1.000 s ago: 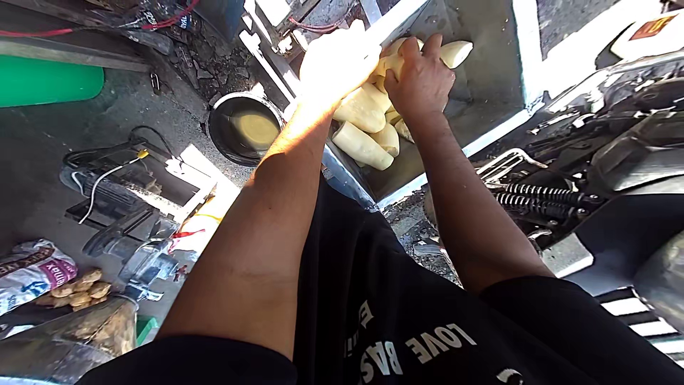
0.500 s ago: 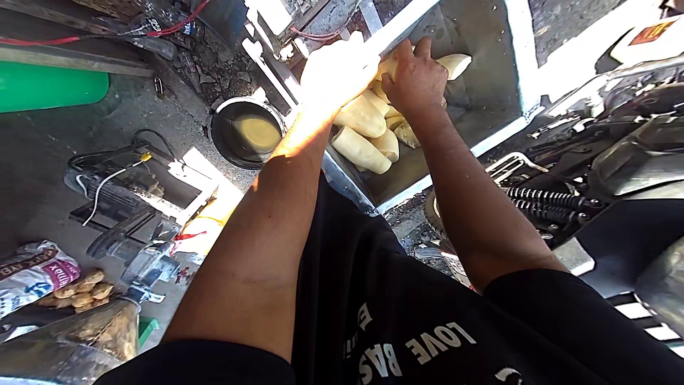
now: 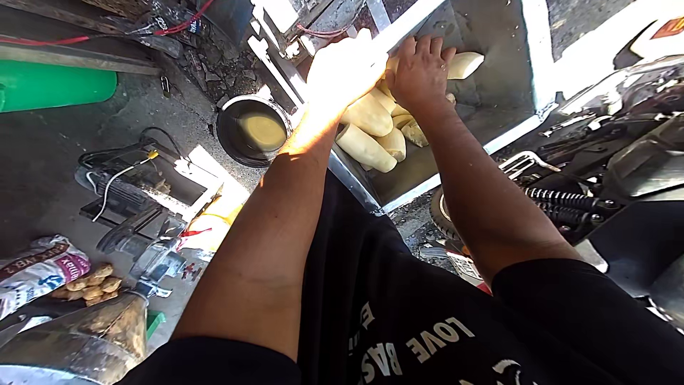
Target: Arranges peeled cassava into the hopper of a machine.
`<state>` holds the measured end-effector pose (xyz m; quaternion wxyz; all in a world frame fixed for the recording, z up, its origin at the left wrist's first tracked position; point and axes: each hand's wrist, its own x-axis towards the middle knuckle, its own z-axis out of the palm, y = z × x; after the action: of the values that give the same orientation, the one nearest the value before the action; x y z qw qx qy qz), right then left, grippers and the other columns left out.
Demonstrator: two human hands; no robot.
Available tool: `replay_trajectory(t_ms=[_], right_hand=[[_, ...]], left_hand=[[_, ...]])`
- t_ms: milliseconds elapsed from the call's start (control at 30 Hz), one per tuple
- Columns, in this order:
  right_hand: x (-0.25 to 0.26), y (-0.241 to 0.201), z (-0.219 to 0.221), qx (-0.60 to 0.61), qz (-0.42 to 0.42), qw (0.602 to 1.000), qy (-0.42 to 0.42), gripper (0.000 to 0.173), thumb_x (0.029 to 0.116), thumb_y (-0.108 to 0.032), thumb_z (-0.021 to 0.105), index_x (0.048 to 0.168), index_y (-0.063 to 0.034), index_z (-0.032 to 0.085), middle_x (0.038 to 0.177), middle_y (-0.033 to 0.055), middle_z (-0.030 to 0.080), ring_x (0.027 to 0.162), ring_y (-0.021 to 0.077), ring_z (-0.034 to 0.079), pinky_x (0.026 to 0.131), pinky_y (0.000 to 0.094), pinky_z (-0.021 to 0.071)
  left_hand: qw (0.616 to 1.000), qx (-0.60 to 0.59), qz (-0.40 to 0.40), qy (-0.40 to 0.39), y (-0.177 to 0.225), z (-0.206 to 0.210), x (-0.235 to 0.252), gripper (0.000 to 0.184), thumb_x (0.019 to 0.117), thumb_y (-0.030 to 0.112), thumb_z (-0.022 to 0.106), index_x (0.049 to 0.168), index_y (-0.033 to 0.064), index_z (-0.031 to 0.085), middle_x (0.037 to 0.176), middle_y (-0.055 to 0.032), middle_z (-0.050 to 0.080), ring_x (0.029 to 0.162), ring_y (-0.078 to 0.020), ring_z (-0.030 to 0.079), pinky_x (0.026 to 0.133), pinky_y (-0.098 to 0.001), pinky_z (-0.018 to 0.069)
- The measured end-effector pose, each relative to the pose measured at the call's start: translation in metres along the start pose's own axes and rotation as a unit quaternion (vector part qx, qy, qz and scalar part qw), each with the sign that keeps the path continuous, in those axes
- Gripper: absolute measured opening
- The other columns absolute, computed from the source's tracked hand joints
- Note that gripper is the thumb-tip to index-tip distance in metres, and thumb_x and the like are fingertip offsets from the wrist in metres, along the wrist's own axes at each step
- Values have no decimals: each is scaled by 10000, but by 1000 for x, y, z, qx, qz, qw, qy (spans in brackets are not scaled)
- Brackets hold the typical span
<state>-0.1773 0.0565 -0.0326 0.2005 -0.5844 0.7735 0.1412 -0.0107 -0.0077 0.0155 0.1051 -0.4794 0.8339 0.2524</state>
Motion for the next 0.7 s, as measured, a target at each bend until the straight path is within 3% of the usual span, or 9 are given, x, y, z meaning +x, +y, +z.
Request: replay_trajectory(t_ms=[333,533,600,700], right_hand=[[5,0,15,18,8,1000,-9,557,973,-381,596,1313,54,521,1328,336,553,1302,539,489,1003,733,369],[1,-6,40,-3,-13,1000,8,488,988,-320,606,1310,39,537,1311,326,565,1292,534,492,1053,776,290],[-5,-2,32,18,-3,999,27,491,989,-334,620,1316,26,551,1288,323,576,1273,541,500,1021,760,337],[-35,14,-15,90,21,995,38,537,947,-354,661,1344,-7,562,1299,353,560,1255,573,502,942,746,412]], left_hand=[[1000,5,1,2,1,2,2,497,984,553,414,1131,130,628,947,-86,711,903,-282,719,706,-488,547],[1000,9,-13,9,4,1,2,498,970,559,428,1115,133,642,919,-72,714,865,-272,723,682,-482,551],[1000,6,-16,-3,5,-4,2,487,983,553,412,1119,140,629,923,-73,708,884,-272,721,694,-488,552],[1000,-8,-9,-5,3,-6,0,494,991,541,425,1162,128,636,956,-88,720,927,-287,724,728,-497,559]])
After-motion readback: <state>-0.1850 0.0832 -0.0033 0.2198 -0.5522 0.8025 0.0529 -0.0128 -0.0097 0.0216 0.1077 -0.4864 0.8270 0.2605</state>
